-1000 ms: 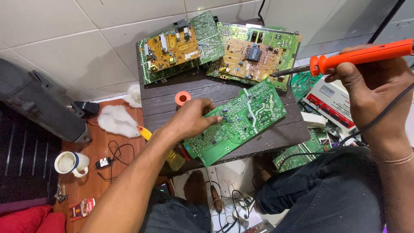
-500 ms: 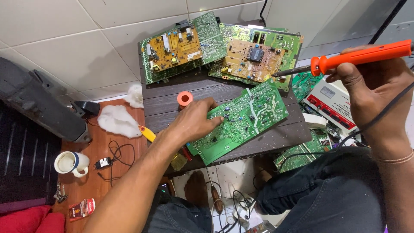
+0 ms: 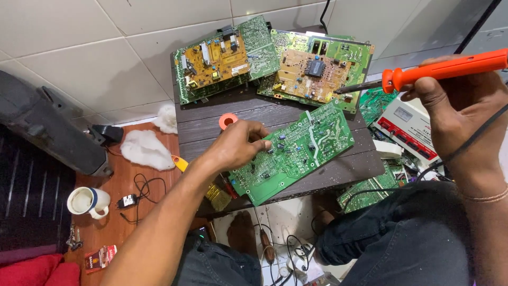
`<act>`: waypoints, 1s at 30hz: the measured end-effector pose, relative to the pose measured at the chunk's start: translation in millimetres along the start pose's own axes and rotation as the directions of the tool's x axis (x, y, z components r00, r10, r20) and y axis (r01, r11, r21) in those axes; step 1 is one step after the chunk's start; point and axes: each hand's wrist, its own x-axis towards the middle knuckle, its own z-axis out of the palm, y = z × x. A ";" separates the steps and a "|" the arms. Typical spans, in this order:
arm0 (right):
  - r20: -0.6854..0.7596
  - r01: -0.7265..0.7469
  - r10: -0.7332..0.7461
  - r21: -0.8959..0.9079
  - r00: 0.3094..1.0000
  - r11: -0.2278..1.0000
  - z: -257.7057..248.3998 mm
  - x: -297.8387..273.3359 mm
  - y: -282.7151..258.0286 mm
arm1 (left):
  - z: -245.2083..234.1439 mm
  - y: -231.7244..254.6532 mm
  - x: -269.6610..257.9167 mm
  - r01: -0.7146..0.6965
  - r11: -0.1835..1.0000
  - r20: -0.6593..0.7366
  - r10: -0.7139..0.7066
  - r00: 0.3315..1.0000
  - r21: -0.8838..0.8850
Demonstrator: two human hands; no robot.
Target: The person uses a soldering iron to work on a green circuit board placed on a wooden table. They then pick up and flip over several other circuit boards, inspecting their components and traces. The workspace contains various electronic parts and tools.
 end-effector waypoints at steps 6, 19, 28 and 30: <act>-0.024 -0.013 0.015 0.068 1.000 0.998 3.8 1.6 -0.2 | -3.1 -9.8 2.0 -0.102 0.994 0.024 0.103 0.994 -0.028; -0.044 0.007 -0.006 0.038 0.999 0.999 7.6 2.9 -8.2 | -1.4 -5.8 -3.4 -0.062 0.997 -0.018 0.063 0.998 0.040; -0.061 0.002 0.000 0.035 0.998 0.999 6.0 2.3 -5.1 | 1.2 -1.4 -6.1 -0.052 0.996 -0.071 0.057 0.996 0.068; -0.059 0.021 -0.019 0.037 0.998 0.999 5.6 3.0 -6.7 | 0.7 2.4 -8.6 -0.019 0.995 -0.091 0.028 0.995 0.094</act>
